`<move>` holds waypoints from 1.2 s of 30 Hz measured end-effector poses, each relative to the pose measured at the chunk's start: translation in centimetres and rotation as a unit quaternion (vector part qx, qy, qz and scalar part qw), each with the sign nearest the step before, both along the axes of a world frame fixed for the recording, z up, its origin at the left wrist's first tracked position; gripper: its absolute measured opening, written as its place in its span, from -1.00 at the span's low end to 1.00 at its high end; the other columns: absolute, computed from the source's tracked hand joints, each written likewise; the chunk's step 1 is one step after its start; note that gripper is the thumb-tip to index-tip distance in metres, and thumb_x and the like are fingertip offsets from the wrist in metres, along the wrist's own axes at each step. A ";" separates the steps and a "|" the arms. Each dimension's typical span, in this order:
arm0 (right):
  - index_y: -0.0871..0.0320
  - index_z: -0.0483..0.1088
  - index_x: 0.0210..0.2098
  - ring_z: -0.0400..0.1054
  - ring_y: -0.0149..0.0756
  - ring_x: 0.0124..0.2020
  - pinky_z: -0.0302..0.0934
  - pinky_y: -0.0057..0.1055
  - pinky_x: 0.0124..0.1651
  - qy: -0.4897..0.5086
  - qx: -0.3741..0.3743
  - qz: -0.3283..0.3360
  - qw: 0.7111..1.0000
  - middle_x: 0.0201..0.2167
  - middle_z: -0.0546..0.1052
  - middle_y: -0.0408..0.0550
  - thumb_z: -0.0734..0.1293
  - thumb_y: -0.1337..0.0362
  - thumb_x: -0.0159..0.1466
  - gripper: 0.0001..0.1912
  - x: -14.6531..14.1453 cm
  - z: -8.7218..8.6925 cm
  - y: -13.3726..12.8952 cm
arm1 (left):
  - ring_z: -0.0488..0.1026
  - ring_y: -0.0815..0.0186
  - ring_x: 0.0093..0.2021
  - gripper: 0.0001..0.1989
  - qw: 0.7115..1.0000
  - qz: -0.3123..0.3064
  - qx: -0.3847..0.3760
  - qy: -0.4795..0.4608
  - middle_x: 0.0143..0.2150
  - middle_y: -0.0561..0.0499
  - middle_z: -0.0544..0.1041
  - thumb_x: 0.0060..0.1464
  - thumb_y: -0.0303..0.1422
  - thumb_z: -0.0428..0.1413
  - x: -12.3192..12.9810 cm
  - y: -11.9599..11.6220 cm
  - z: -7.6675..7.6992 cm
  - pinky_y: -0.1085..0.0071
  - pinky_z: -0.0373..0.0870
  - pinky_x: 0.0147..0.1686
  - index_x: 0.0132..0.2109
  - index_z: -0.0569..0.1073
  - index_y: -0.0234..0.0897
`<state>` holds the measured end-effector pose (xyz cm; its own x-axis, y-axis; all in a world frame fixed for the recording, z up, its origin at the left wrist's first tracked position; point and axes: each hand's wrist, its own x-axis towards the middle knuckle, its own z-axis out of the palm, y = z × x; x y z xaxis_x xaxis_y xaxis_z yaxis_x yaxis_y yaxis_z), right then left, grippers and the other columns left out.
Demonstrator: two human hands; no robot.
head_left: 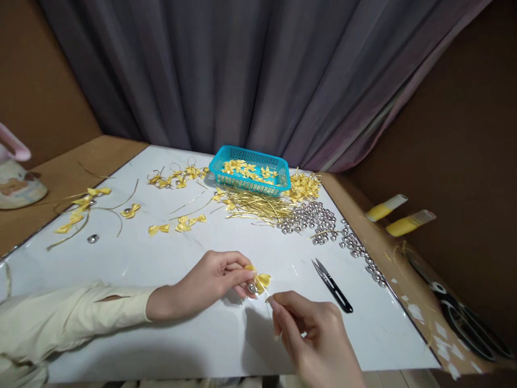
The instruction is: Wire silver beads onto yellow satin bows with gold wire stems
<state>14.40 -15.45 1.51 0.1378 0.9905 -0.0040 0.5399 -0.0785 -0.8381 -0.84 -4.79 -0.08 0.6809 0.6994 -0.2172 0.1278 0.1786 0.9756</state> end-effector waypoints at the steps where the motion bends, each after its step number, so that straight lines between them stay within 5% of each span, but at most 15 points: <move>1: 0.17 0.25 -0.62 -0.07 -0.52 -0.73 -0.23 -0.49 -0.67 -0.001 -0.001 0.002 1.000 -0.75 0.14 -0.26 0.15 0.20 0.27 -0.64 0.0 0.0 0.0 | 0.54 0.35 -0.41 -0.83 1.000 0.001 0.015 0.004 -0.45 0.02 0.56 0.08 -0.31 0.12 -0.1 0.0 -0.1 0.52 0.48 -0.38 -0.35 0.46 -0.37; 9: 0.17 0.31 -0.58 -0.08 -0.52 -0.76 -0.21 -0.51 -0.70 -0.021 0.036 -0.030 0.999 -0.77 0.14 -0.26 0.14 0.23 0.27 -0.67 -0.9 -1.3 -0.2 | 0.56 0.35 -0.36 -0.83 0.991 0.014 0.133 -0.008 -0.42 0.00 0.59 0.16 -0.34 0.03 -0.4 -0.8 -0.9 0.55 0.50 -0.33 -0.30 0.46 -0.35; 17: 0.21 0.40 -0.42 0.11 -0.51 -0.80 -0.10 -0.57 -0.76 -0.108 0.168 -0.069 0.978 -0.76 0.27 -0.23 0.11 0.33 0.29 -0.72 -3.1 -1.9 -0.1 | 0.58 0.34 -0.32 -0.86 0.966 0.059 0.254 0.004 -0.35 -0.01 0.62 0.18 -0.42 -0.01 -0.7 -1.1 -0.7 0.58 0.50 -0.31 -0.26 0.43 -0.32; 23: 0.24 0.44 -0.32 0.41 -0.39 -0.65 0.27 -0.57 -0.53 -0.159 0.251 -0.117 0.948 -0.63 0.50 -0.07 0.14 0.43 0.25 -0.77 -4.3 -3.1 -0.4 | 0.59 0.34 -0.31 -0.83 0.887 0.083 0.454 -0.008 -0.26 -0.04 0.63 0.15 -0.55 -0.02 -1.3 -1.0 -0.8 0.57 0.50 -0.31 -0.17 0.43 -0.31; 27: 0.23 0.47 -0.25 0.45 -0.36 -0.60 0.31 -0.55 -0.53 -0.169 0.272 -0.145 0.936 -0.49 0.58 0.01 0.19 0.45 0.23 -0.78 -4.6 -3.9 -1.0 | 0.59 0.35 -0.27 -0.69 0.831 0.070 0.551 -0.022 -0.21 0.00 0.63 0.09 -0.64 -0.01 -1.6 -0.7 -0.1 0.59 0.50 -0.28 -0.09 0.43 -0.25; 36: 0.19 0.52 -0.30 0.41 -0.39 -0.65 0.26 -0.57 -0.65 -0.144 0.265 -0.193 0.934 -0.58 0.54 -0.05 0.26 0.43 0.22 -0.81 -5.4 -3.8 -1.3 | 0.54 0.28 -0.10 -0.52 0.805 -0.004 0.584 -0.105 -0.05 -0.13 0.53 0.05 -0.69 0.01 -2.2 0.0 0.4 0.52 0.49 -0.12 0.11 0.30 -0.26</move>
